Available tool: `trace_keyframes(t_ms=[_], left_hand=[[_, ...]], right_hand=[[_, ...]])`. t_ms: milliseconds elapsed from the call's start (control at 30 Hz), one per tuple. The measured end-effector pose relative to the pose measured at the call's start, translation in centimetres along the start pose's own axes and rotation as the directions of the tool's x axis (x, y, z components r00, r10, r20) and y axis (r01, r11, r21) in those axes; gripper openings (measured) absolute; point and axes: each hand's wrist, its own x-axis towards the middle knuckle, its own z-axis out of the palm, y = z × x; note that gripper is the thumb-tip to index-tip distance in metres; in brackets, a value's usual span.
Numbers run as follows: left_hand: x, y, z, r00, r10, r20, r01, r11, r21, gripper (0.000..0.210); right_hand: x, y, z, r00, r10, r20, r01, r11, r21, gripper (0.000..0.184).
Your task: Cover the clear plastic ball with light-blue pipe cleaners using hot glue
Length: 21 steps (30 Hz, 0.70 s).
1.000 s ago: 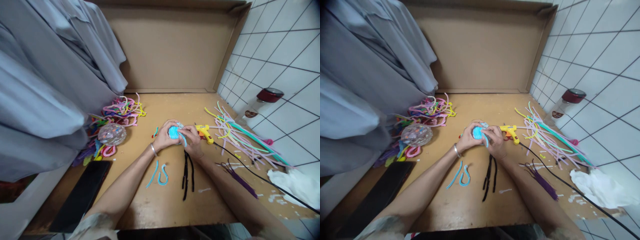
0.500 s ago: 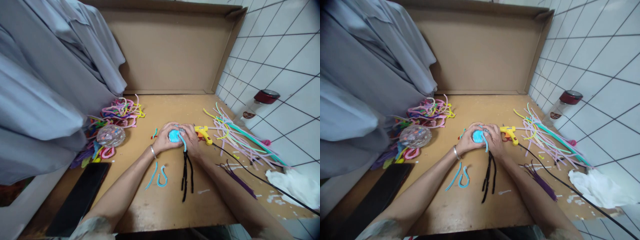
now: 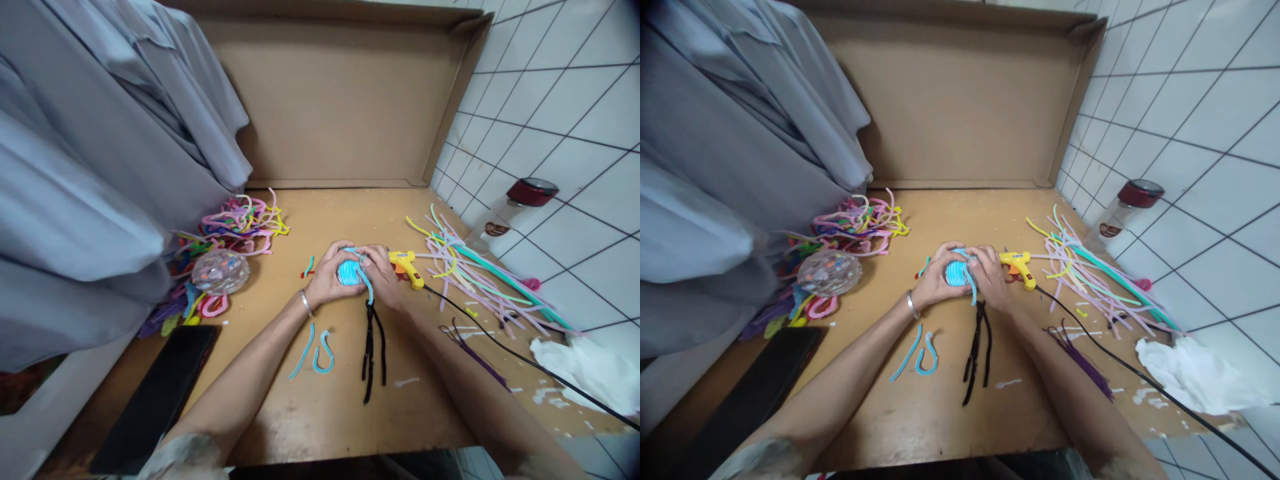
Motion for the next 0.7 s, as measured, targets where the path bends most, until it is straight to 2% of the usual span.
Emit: trace_keyframes(t_ms=[167,300,500,700], left_hand=[[-0.1,-0.1,0.0,1.000,-0.002,-0.001,0.002,1.000,0.010,0.053],[-0.1,-0.1,0.0,1.000,0.021,-0.005,-0.021,1.000,-0.009,0.053],[-0.1,-0.1,0.0,1.000,0.009,-0.007,-0.009,1.000,-0.016,0.051],[-0.1,-0.3,0.0,1.000,-0.025,0.006,0.025,1.000,-0.001,0.054]], right_hand=[[-0.2,0.5,0.4,0.998,0.053,-0.043,-0.051,0.998,0.038,0.027],[-0.5,0.8,0.8,0.993,0.106,-0.051,-0.102,0.993,0.065,0.036],[-0.8,1.0,1.4,0.995,0.051,-0.081,-0.056,0.996,-0.066,0.044],[-0.4,0.8,0.7,1.000,-0.008,0.021,0.007,0.998,0.060,0.041]])
